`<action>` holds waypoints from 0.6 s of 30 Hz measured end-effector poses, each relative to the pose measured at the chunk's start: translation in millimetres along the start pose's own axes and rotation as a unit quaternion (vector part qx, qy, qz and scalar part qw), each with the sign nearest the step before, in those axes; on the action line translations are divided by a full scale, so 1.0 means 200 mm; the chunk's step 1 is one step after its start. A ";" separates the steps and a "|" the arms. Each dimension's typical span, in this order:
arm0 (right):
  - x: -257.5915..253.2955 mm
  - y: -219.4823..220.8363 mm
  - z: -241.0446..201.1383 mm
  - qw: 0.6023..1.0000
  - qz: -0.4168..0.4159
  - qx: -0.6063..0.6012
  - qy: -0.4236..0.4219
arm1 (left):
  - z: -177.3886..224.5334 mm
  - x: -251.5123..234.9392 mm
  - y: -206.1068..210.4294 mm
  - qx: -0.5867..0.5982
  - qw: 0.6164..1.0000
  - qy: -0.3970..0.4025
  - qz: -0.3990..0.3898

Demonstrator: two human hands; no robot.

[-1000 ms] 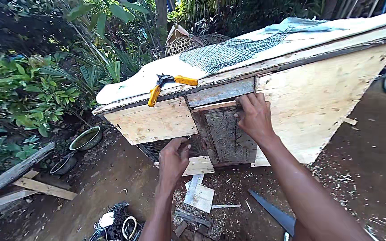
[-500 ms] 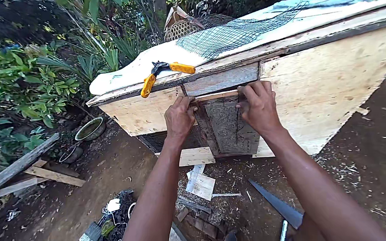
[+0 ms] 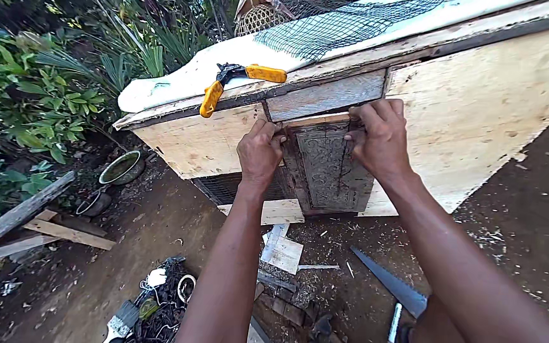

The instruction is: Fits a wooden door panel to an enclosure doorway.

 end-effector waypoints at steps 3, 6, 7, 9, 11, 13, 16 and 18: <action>0.01 0.00 0.01 1.000 0.004 -0.013 -0.003 | 0.00 -0.01 0.01 0.001 1.000 -0.002 -0.019; 0.03 -0.07 0.01 0.997 0.028 -0.043 -0.049 | 0.01 -0.01 0.01 -0.012 0.999 0.004 -0.035; 0.05 -0.11 0.02 0.995 0.050 -0.058 -0.064 | 0.01 -0.01 0.01 -0.015 0.999 0.006 -0.040; 0.08 -0.21 0.07 0.990 0.108 -0.058 -0.061 | 0.02 0.00 0.01 -0.024 0.999 0.011 -0.045; 0.14 -0.28 0.16 0.987 0.156 -0.044 -0.010 | 0.03 0.01 0.02 -0.023 0.999 0.014 -0.044; 0.18 -0.30 0.29 0.984 0.147 -0.064 0.075 | 0.03 0.02 0.02 -0.026 0.999 0.012 -0.046; 0.21 -0.24 0.40 0.978 0.088 -0.111 0.150 | 0.02 0.03 0.03 -0.027 0.999 0.005 -0.043; 0.23 -0.18 0.41 0.977 0.058 -0.116 0.166 | 0.01 0.03 0.04 -0.028 0.999 0.003 -0.046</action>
Point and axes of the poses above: each hand's wrist, its own x-axis away from the middle knuckle, its own y-axis out of the palm, z = x × y, the point moved 8 cm from there along -x, towards the middle knuckle, and after that the axes turned 4 degrees about -x, right-handed, at the moved point
